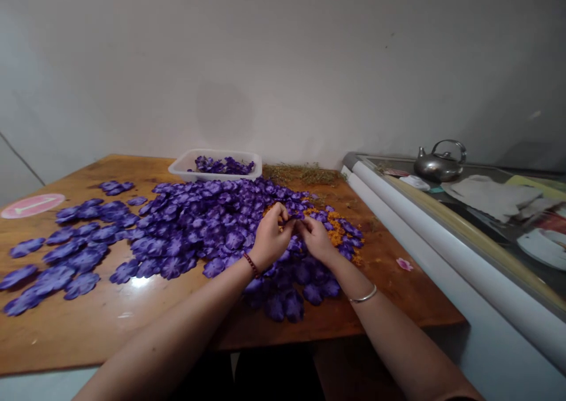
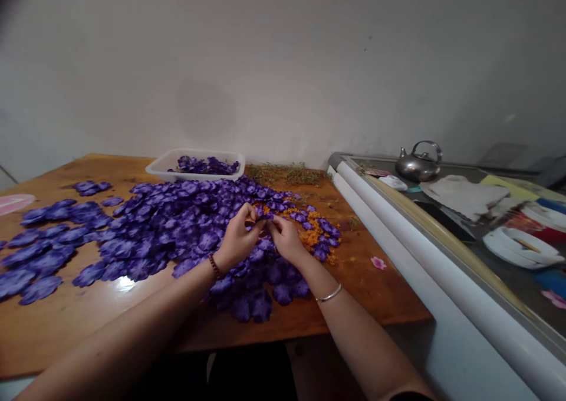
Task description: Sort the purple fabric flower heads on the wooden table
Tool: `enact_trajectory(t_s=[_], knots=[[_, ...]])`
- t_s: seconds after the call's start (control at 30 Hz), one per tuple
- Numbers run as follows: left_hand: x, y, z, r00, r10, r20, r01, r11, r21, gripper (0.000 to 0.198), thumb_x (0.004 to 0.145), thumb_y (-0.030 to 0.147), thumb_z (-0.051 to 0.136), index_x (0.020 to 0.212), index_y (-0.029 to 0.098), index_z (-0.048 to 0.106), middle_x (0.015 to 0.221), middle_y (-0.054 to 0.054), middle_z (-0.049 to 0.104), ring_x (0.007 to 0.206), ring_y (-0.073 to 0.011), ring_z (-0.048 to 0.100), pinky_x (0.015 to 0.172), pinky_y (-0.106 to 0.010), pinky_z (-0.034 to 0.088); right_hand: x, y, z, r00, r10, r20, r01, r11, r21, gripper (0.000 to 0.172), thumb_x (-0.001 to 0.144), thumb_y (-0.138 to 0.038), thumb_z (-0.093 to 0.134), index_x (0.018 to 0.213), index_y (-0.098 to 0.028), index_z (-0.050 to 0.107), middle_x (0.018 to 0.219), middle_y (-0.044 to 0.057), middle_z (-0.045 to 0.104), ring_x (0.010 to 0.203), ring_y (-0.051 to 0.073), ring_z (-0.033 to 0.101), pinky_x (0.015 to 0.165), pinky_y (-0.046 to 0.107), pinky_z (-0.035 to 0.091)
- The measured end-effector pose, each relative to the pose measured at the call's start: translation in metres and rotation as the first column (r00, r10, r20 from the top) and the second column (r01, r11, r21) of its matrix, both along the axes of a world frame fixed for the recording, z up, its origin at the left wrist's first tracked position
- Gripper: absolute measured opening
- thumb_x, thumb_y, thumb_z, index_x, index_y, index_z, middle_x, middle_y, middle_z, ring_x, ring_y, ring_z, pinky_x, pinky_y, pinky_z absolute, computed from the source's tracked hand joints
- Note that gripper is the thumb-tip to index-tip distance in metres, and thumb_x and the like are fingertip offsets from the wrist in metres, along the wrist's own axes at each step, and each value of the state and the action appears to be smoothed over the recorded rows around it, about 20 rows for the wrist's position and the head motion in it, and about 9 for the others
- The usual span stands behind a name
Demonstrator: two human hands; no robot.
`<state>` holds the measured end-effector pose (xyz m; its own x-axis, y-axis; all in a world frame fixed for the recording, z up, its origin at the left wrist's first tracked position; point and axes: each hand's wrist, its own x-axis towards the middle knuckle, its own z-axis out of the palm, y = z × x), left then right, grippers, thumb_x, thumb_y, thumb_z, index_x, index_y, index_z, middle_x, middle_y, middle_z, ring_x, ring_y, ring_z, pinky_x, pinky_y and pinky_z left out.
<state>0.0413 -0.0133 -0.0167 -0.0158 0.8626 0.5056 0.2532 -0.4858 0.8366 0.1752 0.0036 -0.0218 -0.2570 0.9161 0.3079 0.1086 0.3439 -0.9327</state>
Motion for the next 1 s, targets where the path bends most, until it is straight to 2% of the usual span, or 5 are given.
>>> enact_trajectory(t_s=[0.27,0.53,0.7,0.87,1.0], knots=[[0.0,0.0,0.011,0.957,-0.1,0.273,0.154,0.97,-0.186,0.022,0.074,0.02,0.056,0.074,0.022,0.033,0.065,0.008,0.04,0.048,-0.0047,0.038,0.046,-0.017,0.033,0.004,0.0,-0.002,0.997,-0.071,-0.004,0.071,0.997,0.031,0.024,0.076,-0.047,0.064,0.077,-0.023,0.069,0.069,0.003,0.069,0.064,0.021,0.064,0.065,0.035,0.052],[-0.001,0.005,0.006,0.943,-0.133,0.304,0.224,0.932,-0.285,0.024,0.072,0.017,0.056,0.07,0.022,0.033,0.053,0.011,0.036,0.043,-0.0051,0.037,0.046,-0.017,0.035,0.003,-0.002,-0.002,0.998,-0.067,-0.014,0.067,0.998,0.021,0.02,0.073,-0.043,0.068,0.076,-0.023,0.07,0.071,0.003,0.071,0.066,0.022,0.065,0.066,0.037,0.053],[-0.008,0.01,0.003,0.982,-0.149,0.114,0.171,0.961,-0.219,0.019,0.074,0.019,0.059,0.073,0.021,0.04,0.063,0.007,0.045,0.05,-0.0069,0.044,0.05,-0.019,0.037,0.003,0.006,-0.007,0.995,0.006,-0.103,-0.029,0.974,-0.223,0.029,0.064,-0.049,0.073,0.07,-0.021,0.066,0.06,0.0,0.065,0.053,0.016,0.059,0.06,0.032,0.05],[-0.01,0.002,0.003,0.953,0.153,-0.263,-0.128,0.986,0.109,0.017,0.074,0.027,0.069,0.085,0.022,0.057,0.086,-0.002,0.06,0.083,-0.0186,0.055,0.073,-0.029,0.043,0.009,0.015,-0.012,0.94,-0.147,-0.306,-0.012,0.886,-0.464,0.037,0.054,-0.049,0.079,0.067,-0.021,0.059,0.052,-0.006,0.056,0.043,0.008,0.045,0.047,0.024,0.038],[-0.008,-0.003,-0.002,0.86,0.272,-0.431,-0.171,0.951,0.259,0.017,0.077,0.036,0.069,0.09,0.026,0.067,0.084,-0.004,0.064,0.088,-0.0231,0.052,0.074,-0.031,0.041,0.012,0.015,-0.011,0.921,-0.134,-0.365,-0.065,0.873,-0.484,0.036,0.057,-0.048,0.078,0.069,-0.021,0.059,0.052,-0.008,0.053,0.043,0.007,0.041,0.047,0.023,0.036]])
